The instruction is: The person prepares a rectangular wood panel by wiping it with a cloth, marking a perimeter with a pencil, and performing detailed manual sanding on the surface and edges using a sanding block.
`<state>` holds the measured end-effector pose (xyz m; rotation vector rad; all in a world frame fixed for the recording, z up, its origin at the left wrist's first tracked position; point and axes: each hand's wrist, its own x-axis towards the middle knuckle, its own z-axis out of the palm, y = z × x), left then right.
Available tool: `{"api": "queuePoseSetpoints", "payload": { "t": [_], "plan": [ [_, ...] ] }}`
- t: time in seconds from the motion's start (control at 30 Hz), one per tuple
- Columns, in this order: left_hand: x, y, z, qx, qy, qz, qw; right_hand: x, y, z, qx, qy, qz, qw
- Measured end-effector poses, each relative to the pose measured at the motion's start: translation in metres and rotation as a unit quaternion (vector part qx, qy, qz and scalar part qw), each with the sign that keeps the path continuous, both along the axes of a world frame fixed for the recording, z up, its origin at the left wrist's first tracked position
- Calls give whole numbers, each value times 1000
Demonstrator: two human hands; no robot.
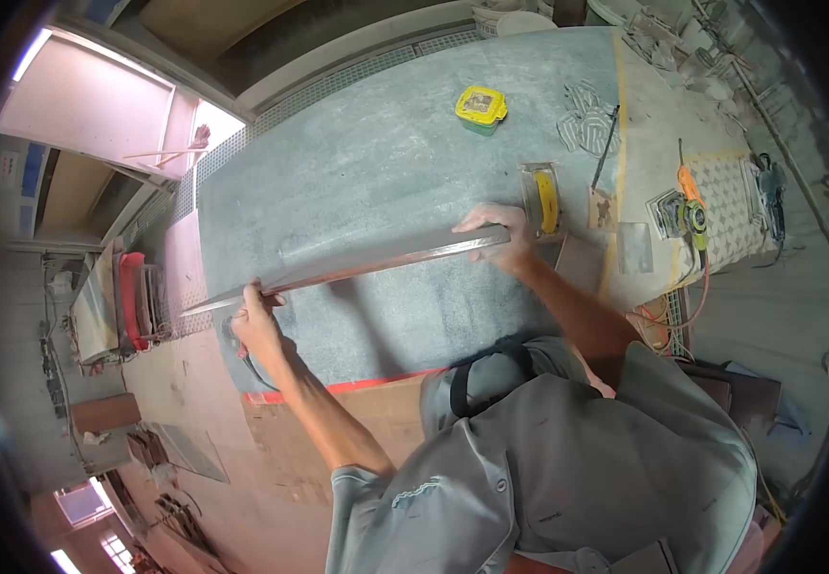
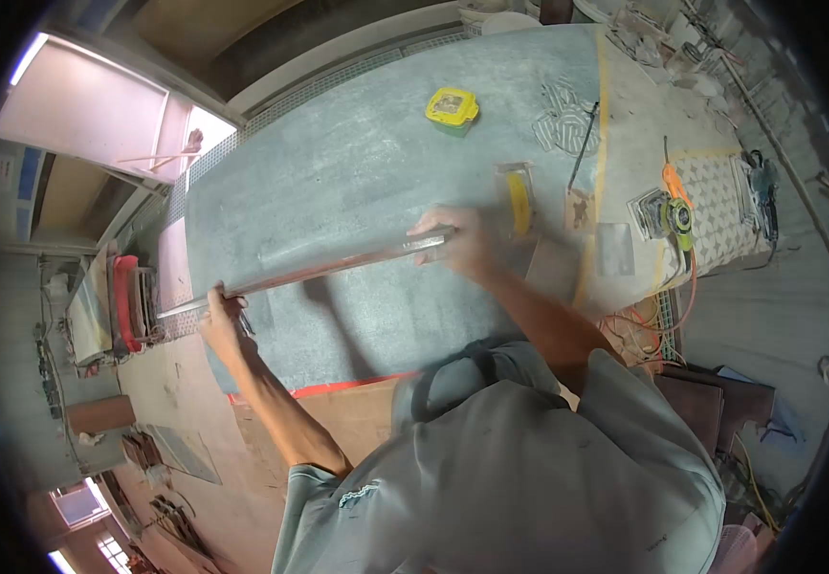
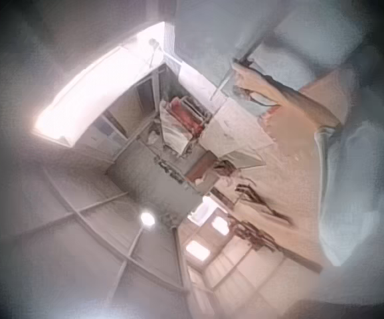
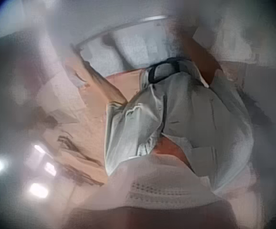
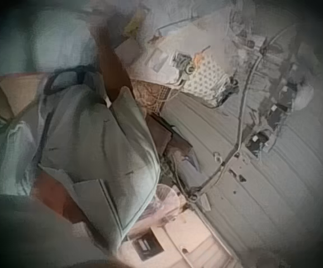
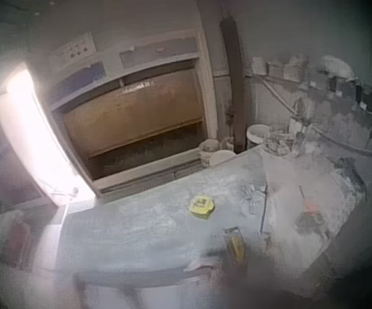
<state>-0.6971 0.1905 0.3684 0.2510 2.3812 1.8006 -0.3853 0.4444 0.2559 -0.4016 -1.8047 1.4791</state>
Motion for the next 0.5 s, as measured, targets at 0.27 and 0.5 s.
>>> {"api": "queuePoseSetpoints", "payload": {
  "t": [0.27,0.5],
  "plan": [
    [16,24,-84,-78,138,-245,956,-1,-43,-72,-25,-353,-294,888],
    [6,-134,-246,-399,143,-51,904,89,-115,-155,-101,-409,-259,869]
  ]
}}
